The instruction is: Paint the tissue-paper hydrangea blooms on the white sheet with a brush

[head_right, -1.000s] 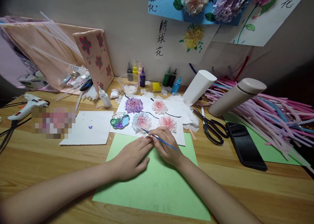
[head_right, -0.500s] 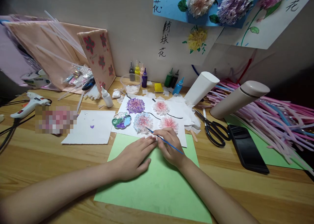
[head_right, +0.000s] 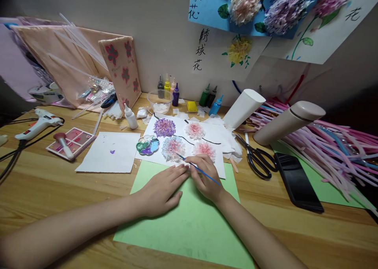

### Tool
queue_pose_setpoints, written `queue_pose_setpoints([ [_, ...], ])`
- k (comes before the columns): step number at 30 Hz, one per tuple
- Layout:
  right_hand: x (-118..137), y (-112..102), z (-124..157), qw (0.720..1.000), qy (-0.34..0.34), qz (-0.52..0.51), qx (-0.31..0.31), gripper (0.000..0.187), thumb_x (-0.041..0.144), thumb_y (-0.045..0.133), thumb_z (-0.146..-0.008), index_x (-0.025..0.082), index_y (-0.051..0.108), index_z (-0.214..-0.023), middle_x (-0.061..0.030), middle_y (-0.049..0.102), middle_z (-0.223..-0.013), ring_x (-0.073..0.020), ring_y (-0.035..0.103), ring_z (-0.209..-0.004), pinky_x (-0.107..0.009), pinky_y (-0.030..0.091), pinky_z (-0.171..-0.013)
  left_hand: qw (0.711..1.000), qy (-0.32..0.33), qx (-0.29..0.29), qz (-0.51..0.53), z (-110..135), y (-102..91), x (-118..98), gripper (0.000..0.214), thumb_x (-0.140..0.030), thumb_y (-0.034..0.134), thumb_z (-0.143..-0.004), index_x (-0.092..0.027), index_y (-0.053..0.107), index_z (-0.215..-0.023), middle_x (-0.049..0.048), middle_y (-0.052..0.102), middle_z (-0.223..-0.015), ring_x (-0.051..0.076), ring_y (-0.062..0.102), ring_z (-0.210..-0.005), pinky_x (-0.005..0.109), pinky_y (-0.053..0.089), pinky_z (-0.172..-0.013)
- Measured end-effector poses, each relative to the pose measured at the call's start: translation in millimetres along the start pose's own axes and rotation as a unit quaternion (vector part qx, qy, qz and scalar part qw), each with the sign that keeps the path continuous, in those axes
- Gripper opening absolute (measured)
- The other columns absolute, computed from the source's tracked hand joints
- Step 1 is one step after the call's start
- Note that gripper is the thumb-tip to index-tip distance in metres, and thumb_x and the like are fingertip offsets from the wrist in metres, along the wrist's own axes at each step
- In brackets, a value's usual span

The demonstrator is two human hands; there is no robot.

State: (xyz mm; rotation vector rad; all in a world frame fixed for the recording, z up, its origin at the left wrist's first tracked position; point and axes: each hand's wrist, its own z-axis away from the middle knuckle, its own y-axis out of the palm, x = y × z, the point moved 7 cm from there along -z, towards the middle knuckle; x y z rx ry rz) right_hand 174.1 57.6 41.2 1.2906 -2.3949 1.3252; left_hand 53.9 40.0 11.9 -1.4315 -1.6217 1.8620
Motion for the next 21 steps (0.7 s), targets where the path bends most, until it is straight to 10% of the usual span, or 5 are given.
queue_pose_setpoints([
  [21,14.8,-1.0,3.1,0.997,-0.063,0.048,-0.014,0.031,0.006,0.047,-0.082,0.021,0.054,-0.108,-0.0064,0.065,-0.097,-0.0211,0.055,-0.092,-0.037,0.045,-0.078,1.0,0.013,-0.027,0.005,0.5,-0.1,-0.9,0.048,-0.025,0.043,-0.089,-0.009,0.038,-0.134,0.0145,0.04,-0.142,0.025,0.033,-0.133,0.039,0.026,-0.113],
])
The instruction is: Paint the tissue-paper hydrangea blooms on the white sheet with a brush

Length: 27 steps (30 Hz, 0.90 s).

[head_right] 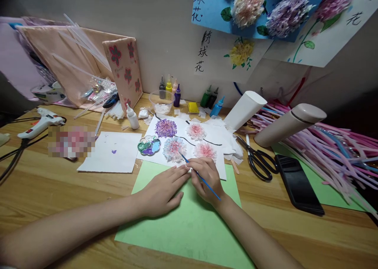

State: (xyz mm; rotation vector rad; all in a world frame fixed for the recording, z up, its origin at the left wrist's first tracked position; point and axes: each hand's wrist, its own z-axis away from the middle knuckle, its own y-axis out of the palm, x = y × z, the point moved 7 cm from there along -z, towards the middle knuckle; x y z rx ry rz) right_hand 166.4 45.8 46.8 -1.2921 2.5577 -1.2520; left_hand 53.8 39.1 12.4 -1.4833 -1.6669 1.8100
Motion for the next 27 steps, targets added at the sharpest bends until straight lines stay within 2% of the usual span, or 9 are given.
queue_pose_setpoints([
  [5,12.0,22.7,-10.5,0.999,0.007,-0.021,0.047,0.028,0.01,0.045,-0.085,0.023,0.053,-0.109,-0.005,0.065,-0.102,-0.0203,0.054,-0.095,-0.036,0.043,-0.081,1.0,0.002,-0.005,-0.015,-2.5,-2.0,-1.2,0.032,-0.024,0.046,-0.086,-0.008,0.055,-0.112,0.0151,0.058,-0.119,0.026,0.05,-0.115,0.038,0.038,-0.103],
  [9,20.0,43.1,-25.5,0.996,0.042,-0.038,0.073,0.028,0.015,0.04,-0.088,0.024,0.053,-0.111,-0.0039,0.065,-0.107,-0.021,0.052,-0.1,-0.038,0.039,-0.084,1.0,-0.007,0.02,-0.017,-3.1,1.1,1.6,0.028,-0.024,0.049,-0.081,-0.01,0.059,-0.103,0.0135,0.064,-0.106,0.027,0.056,-0.102,0.039,0.045,-0.092],
  [16,20.9,57.1,-37.1,0.987,0.114,-0.065,0.09,0.027,0.016,0.038,-0.089,0.025,0.055,-0.108,-0.0019,0.066,-0.102,-0.0213,0.05,-0.099,-0.039,0.034,-0.085,1.0,-0.011,0.025,-0.007,-1.5,2.9,4.3,0.031,-0.024,0.05,-0.08,-0.009,0.059,-0.105,0.0142,0.064,-0.109,0.028,0.057,-0.101,0.039,0.046,-0.089],
  [27,17.8,62.6,-39.2,0.98,0.134,-0.053,0.135,0.029,0.019,0.039,-0.09,0.025,0.054,-0.114,-0.0012,0.064,-0.114,-0.0221,0.045,-0.111,-0.039,0.031,-0.091,0.999,-0.019,0.033,-0.001,-1.9,0.8,3.8,0.028,-0.022,0.049,-0.079,-0.009,0.061,-0.101,0.0138,0.066,-0.105,0.029,0.058,-0.099,0.039,0.046,-0.088],
])
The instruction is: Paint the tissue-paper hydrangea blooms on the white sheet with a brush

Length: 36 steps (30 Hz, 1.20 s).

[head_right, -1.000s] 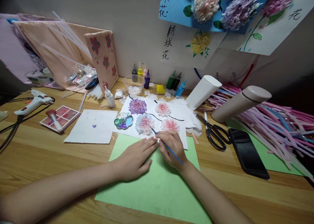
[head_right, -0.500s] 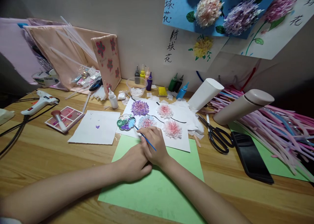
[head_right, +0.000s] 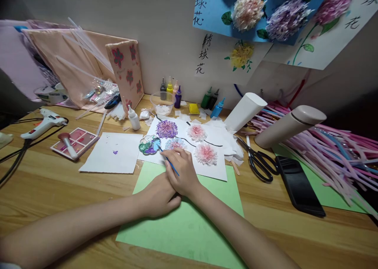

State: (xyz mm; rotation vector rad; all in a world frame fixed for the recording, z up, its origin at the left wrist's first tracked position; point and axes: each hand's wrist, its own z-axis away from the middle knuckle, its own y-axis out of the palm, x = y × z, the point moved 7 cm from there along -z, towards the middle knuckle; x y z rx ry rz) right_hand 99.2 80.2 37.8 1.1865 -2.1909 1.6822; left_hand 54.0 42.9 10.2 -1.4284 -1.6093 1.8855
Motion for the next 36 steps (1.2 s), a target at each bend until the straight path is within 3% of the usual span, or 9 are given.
queue_pose_setpoints([
  [12,1.0,-0.6,-0.7,1.0,0.005,0.01,0.005,0.029,0.02,0.037,-0.09,0.025,0.056,-0.111,-0.0018,0.066,-0.107,-0.0221,0.047,-0.11,-0.04,0.028,-0.091,1.0,0.001,0.006,-0.01,-0.4,1.2,0.0,0.027,-0.023,0.049,-0.08,-0.009,0.062,-0.099,0.0137,0.066,-0.103,0.028,0.058,-0.097,0.039,0.046,-0.087],
  [22,4.7,-6.1,3.4,0.999,-0.024,0.007,-0.033,0.032,0.018,0.036,-0.088,0.027,0.056,-0.112,-0.0024,0.067,-0.102,-0.0234,0.049,-0.106,-0.042,0.029,-0.089,1.0,0.002,0.011,0.004,0.6,0.6,-0.1,0.026,-0.023,0.05,-0.079,-0.011,0.06,-0.1,0.0128,0.066,-0.102,0.029,0.057,-0.098,0.039,0.046,-0.085],
  [36,2.9,-12.7,5.0,0.996,-0.03,0.01,-0.079,0.019,0.018,0.04,-0.078,0.023,0.051,-0.092,-0.0035,0.065,-0.091,-0.0246,0.05,-0.098,-0.042,0.029,-0.084,1.0,0.005,0.013,-0.019,-1.1,1.2,-1.5,0.025,-0.024,0.05,-0.08,-0.011,0.059,-0.099,0.0116,0.065,-0.099,0.027,0.056,-0.093,0.039,0.046,-0.084],
])
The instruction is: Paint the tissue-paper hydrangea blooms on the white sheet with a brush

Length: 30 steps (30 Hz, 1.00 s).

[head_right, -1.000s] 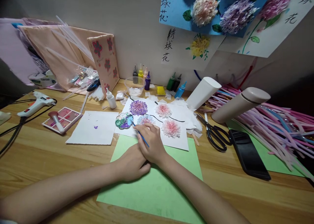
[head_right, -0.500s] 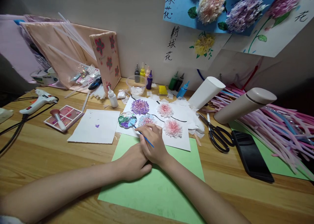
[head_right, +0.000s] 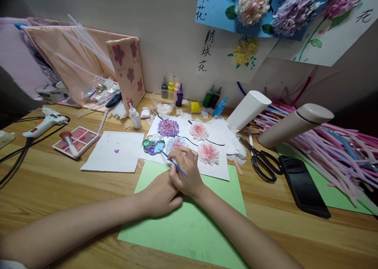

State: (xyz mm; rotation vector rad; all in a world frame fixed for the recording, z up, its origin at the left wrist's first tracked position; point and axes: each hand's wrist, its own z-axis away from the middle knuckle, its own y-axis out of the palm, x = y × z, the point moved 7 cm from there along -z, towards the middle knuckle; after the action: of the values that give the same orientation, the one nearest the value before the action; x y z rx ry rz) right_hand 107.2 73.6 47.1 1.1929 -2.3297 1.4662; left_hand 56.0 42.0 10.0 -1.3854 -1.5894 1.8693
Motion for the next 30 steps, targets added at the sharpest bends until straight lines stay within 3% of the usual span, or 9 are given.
queue_pose_setpoints([
  [11,-2.4,-3.8,1.3,1.0,-0.002,-0.001,-0.007,0.019,0.018,0.039,-0.081,0.024,0.053,-0.092,-0.0035,0.065,-0.09,-0.0243,0.051,-0.098,-0.043,0.032,-0.085,0.999,0.001,-0.017,0.035,-0.8,-3.4,0.3,0.029,-0.021,0.049,-0.08,-0.01,0.055,-0.106,0.0135,0.061,-0.109,0.028,0.054,-0.104,0.04,0.046,-0.089],
  [15,-9.7,-23.8,4.7,0.998,0.004,-0.026,-0.065,0.024,0.019,0.037,-0.085,0.024,0.055,-0.099,-0.005,0.065,-0.097,-0.0244,0.052,-0.1,-0.044,0.036,-0.089,0.998,0.013,-0.045,0.039,0.6,-5.8,-1.9,0.035,-0.02,0.046,-0.085,-0.01,0.05,-0.118,0.0151,0.055,-0.124,0.027,0.046,-0.12,0.041,0.039,-0.102],
  [19,-33.4,-48.3,22.0,0.989,0.028,-0.092,-0.116,0.025,0.021,0.035,-0.088,0.024,0.056,-0.102,-0.0064,0.064,-0.1,-0.0232,0.057,-0.098,-0.044,0.043,-0.088,0.999,0.009,-0.036,0.02,2.9,-3.9,-2.1,0.049,-0.024,0.043,-0.089,-0.01,0.036,-0.136,0.0147,0.038,-0.143,0.025,0.032,-0.134,0.042,0.027,-0.112],
  [24,-46.5,-57.8,42.2,0.993,0.006,-0.072,-0.097,0.023,0.02,0.04,-0.086,0.024,0.059,-0.098,-0.006,0.067,-0.095,-0.0224,0.061,-0.091,-0.041,0.048,-0.08,0.999,0.0,-0.024,0.023,3.3,-2.7,-0.6,0.05,-0.024,0.043,-0.089,-0.012,0.035,-0.137,0.0137,0.032,-0.147,0.023,0.028,-0.136,0.042,0.027,-0.113],
  [30,-39.0,-52.9,39.9,0.996,-0.031,-0.044,-0.07,0.024,0.017,0.042,-0.084,0.024,0.059,-0.099,-0.0059,0.068,-0.093,-0.0221,0.061,-0.089,-0.04,0.049,-0.077,0.999,0.001,-0.025,0.02,2.1,-3.1,-1.6,0.05,-0.024,0.042,-0.089,-0.011,0.036,-0.137,0.0134,0.033,-0.147,0.023,0.028,-0.136,0.041,0.026,-0.113],
])
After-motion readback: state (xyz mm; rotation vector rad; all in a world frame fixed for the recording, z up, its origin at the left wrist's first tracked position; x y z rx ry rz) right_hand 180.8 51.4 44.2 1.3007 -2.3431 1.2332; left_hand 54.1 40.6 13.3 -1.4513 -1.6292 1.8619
